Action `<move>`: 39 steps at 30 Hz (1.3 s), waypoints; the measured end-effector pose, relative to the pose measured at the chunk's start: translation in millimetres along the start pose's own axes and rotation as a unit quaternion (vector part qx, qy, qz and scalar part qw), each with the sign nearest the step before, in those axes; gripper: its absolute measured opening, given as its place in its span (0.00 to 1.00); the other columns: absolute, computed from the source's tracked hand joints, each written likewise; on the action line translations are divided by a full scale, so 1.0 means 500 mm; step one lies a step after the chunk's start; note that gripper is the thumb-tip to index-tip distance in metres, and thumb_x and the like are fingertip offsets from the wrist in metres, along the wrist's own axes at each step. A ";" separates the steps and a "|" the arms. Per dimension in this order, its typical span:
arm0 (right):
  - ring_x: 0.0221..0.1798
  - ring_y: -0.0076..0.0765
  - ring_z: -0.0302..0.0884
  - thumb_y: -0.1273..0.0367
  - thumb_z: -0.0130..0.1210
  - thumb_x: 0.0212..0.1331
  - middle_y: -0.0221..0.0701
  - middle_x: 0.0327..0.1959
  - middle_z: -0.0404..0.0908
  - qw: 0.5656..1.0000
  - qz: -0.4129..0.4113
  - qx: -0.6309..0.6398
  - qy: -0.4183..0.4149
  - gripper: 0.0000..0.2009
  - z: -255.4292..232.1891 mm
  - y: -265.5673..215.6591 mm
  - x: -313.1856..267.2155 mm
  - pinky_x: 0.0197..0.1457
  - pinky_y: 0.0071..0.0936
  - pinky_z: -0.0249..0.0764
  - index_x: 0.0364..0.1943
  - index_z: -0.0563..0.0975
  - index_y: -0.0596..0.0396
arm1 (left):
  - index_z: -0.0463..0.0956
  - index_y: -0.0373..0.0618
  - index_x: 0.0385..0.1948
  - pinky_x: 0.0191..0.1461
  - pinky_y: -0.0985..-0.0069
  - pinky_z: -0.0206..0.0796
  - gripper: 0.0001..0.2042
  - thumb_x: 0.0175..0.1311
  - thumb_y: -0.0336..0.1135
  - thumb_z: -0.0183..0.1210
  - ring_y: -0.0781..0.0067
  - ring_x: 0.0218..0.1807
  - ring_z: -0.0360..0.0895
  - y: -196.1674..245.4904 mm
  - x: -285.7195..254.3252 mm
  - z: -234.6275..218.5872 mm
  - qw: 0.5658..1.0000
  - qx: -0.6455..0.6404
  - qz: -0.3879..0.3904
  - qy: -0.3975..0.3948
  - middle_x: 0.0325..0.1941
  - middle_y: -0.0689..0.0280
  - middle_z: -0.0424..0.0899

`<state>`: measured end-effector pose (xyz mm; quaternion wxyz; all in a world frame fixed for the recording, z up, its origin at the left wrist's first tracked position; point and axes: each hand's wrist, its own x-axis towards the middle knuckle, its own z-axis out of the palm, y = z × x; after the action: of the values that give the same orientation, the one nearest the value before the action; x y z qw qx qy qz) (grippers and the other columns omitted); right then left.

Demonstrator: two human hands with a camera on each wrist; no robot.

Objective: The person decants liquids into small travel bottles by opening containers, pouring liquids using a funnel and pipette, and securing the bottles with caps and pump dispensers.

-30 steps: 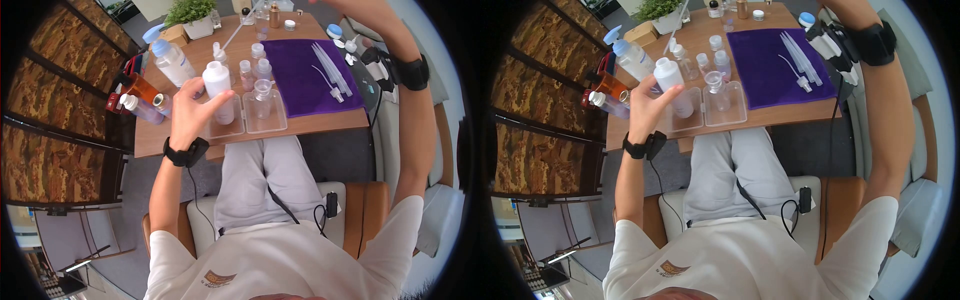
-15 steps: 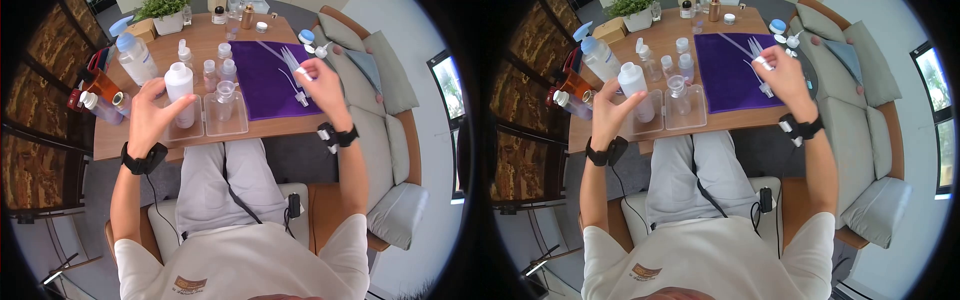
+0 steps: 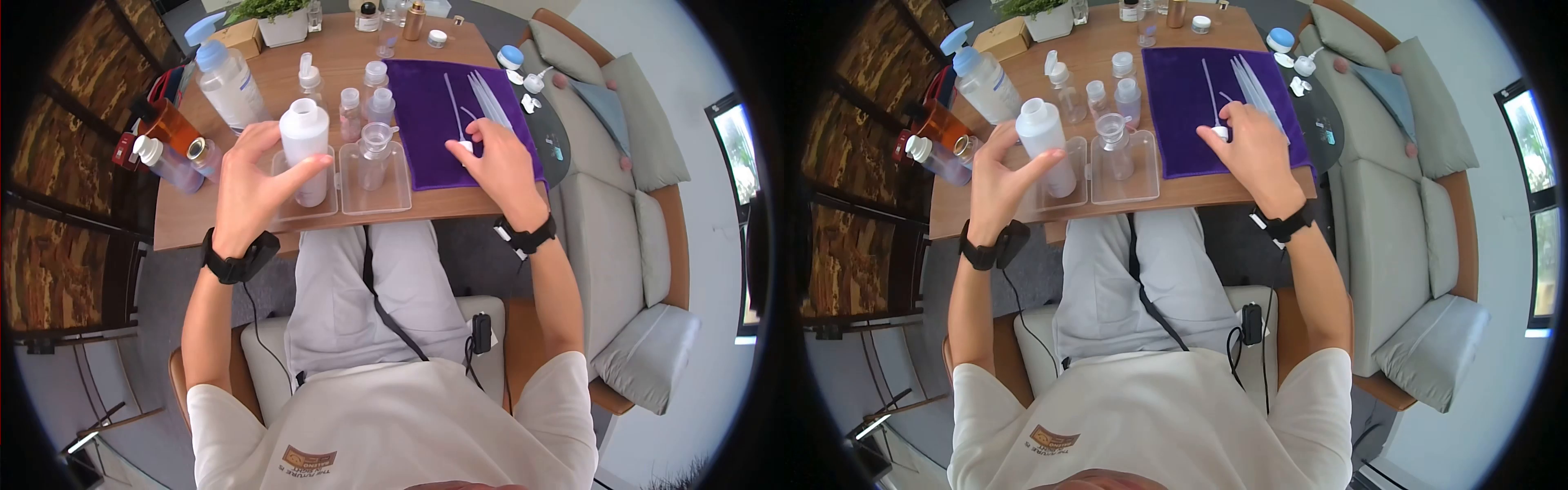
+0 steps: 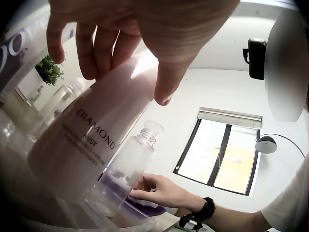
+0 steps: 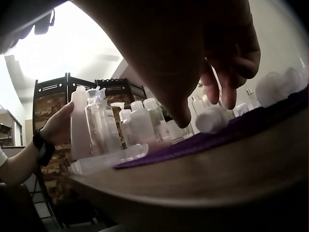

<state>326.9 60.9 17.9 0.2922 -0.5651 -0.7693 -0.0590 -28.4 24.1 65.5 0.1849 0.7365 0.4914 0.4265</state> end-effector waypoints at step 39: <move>0.39 0.20 0.77 0.53 0.58 0.72 0.28 0.35 0.87 0.857 0.093 0.434 -0.261 0.20 -0.046 -0.154 0.105 0.43 0.22 0.69 0.38 0.86 0.59 | 0.87 0.49 0.53 0.62 0.59 0.69 0.24 0.51 0.39 0.76 0.55 0.50 0.79 0.024 0.052 -0.001 0.953 0.229 0.196 -0.013 0.43 0.62 0.85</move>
<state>255.9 67.8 82.6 0.3003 -0.4443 -0.7090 0.4580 -18.3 41.4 85.6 -0.0700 0.8464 0.4194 0.3207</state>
